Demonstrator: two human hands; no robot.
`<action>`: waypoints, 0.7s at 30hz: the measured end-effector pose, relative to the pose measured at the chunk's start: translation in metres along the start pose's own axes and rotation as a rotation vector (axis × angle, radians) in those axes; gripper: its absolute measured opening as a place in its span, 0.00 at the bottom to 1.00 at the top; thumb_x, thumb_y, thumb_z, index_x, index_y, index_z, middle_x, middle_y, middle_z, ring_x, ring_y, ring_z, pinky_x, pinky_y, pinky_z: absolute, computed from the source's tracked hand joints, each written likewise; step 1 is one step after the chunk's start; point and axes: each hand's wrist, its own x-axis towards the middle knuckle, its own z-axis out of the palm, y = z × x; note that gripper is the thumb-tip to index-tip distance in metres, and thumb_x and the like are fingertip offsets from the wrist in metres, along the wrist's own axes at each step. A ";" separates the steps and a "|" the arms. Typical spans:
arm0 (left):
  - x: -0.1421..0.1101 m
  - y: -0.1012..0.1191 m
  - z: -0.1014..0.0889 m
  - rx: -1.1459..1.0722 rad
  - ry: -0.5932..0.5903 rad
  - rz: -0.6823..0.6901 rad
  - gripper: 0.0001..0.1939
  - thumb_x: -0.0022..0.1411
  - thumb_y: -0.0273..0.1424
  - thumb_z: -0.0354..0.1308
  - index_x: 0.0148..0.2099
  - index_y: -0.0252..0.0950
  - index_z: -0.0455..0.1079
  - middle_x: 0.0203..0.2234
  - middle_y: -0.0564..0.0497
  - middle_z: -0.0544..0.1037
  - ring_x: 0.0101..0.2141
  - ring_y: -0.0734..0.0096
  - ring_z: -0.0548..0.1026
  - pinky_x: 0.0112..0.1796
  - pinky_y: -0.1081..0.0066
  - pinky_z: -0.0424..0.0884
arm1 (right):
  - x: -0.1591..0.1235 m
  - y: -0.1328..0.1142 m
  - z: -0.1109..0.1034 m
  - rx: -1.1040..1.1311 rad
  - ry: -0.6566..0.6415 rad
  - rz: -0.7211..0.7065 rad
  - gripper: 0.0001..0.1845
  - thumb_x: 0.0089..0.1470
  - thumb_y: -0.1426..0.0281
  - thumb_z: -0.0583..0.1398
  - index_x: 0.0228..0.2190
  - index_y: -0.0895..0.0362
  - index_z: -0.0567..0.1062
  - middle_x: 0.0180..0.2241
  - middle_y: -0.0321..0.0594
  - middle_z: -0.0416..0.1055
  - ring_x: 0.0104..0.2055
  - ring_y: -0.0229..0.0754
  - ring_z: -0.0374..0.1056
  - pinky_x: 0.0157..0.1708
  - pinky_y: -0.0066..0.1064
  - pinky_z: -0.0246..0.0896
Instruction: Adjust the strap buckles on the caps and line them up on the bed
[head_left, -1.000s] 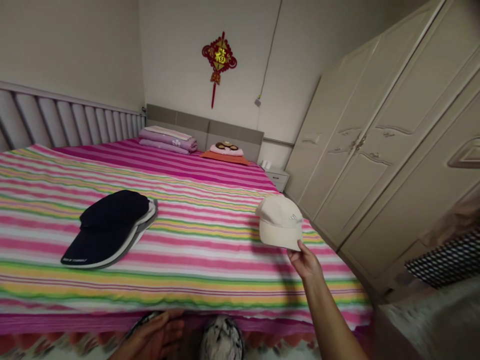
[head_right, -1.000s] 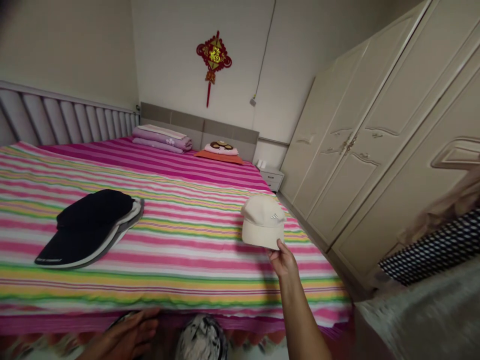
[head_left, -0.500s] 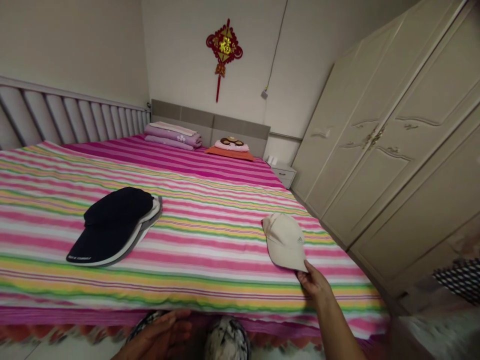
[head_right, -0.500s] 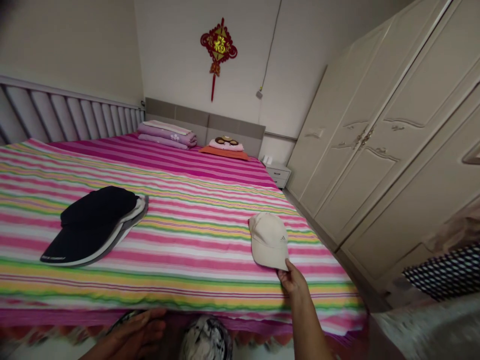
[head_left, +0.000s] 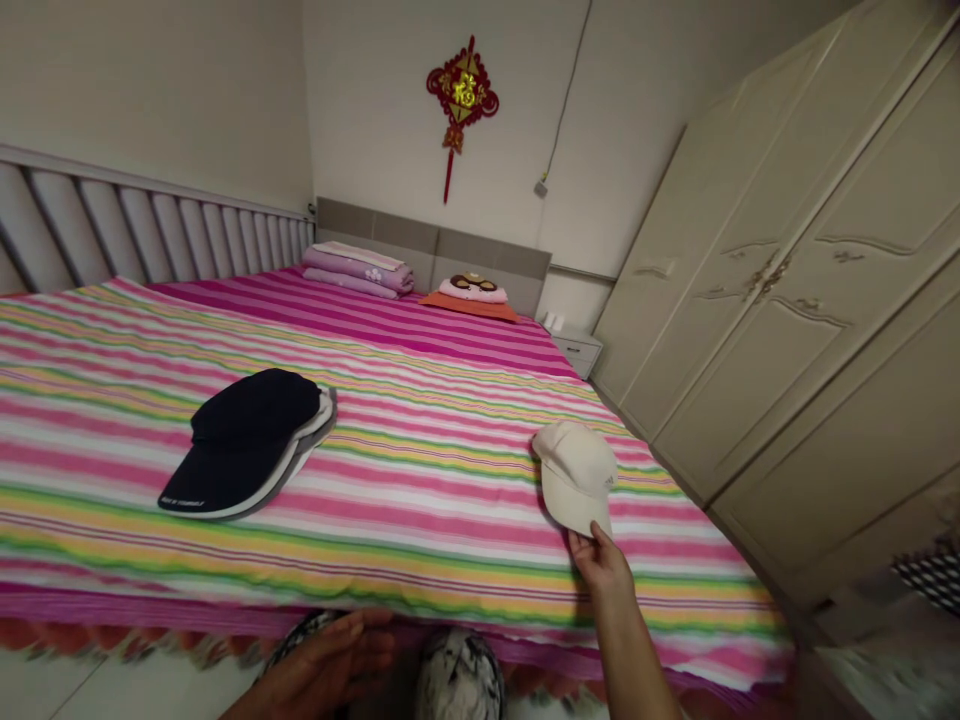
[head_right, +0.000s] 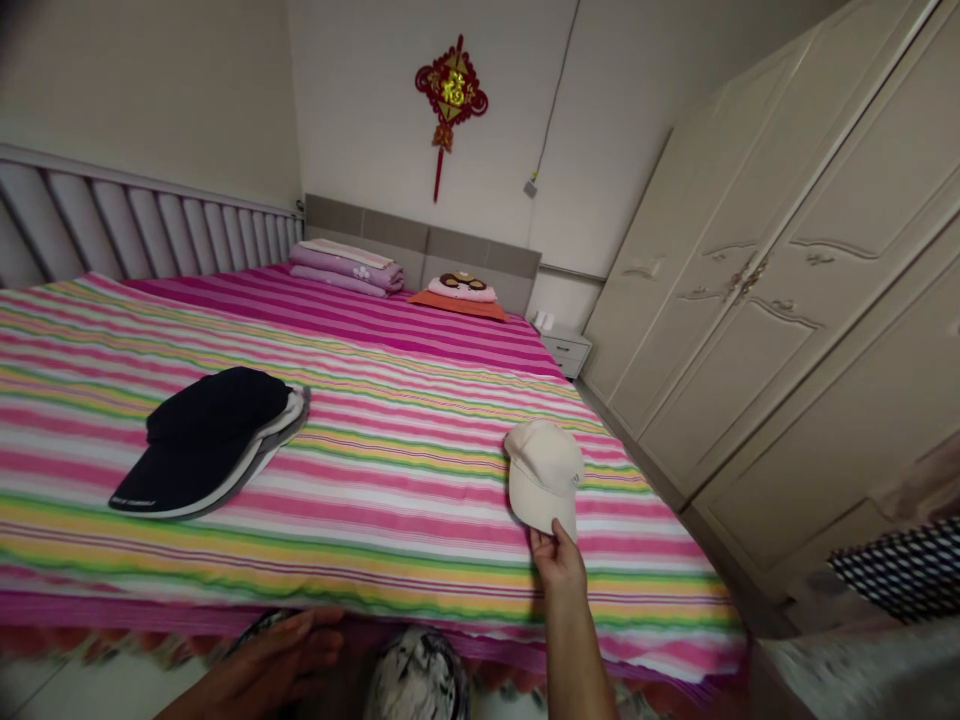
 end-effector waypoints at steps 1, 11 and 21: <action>0.000 0.000 0.001 0.000 -0.002 0.001 0.12 0.59 0.31 0.51 0.43 0.36 0.71 0.37 0.46 0.76 0.39 0.64 0.73 0.44 0.62 0.61 | -0.001 0.001 -0.001 -0.010 0.002 0.004 0.15 0.45 0.84 0.54 0.32 0.53 0.69 0.26 0.30 0.75 0.30 0.34 0.72 0.37 0.32 0.68; -0.001 0.001 -0.001 0.007 -0.043 0.010 0.13 0.59 0.31 0.50 0.44 0.35 0.70 0.38 0.44 0.76 0.40 0.63 0.73 0.43 0.63 0.62 | -0.010 0.004 -0.002 -0.049 0.040 0.007 0.18 0.46 0.85 0.52 0.36 0.54 0.67 0.22 0.30 0.74 0.26 0.36 0.72 0.35 0.35 0.70; -0.003 0.000 -0.002 0.008 -0.058 0.029 0.12 0.59 0.30 0.49 0.44 0.34 0.70 0.37 0.44 0.76 0.39 0.64 0.73 0.42 0.64 0.62 | -0.018 0.005 0.001 -0.102 0.104 -0.030 0.11 0.49 0.85 0.54 0.33 0.59 0.68 0.24 0.31 0.71 0.25 0.35 0.70 0.27 0.30 0.70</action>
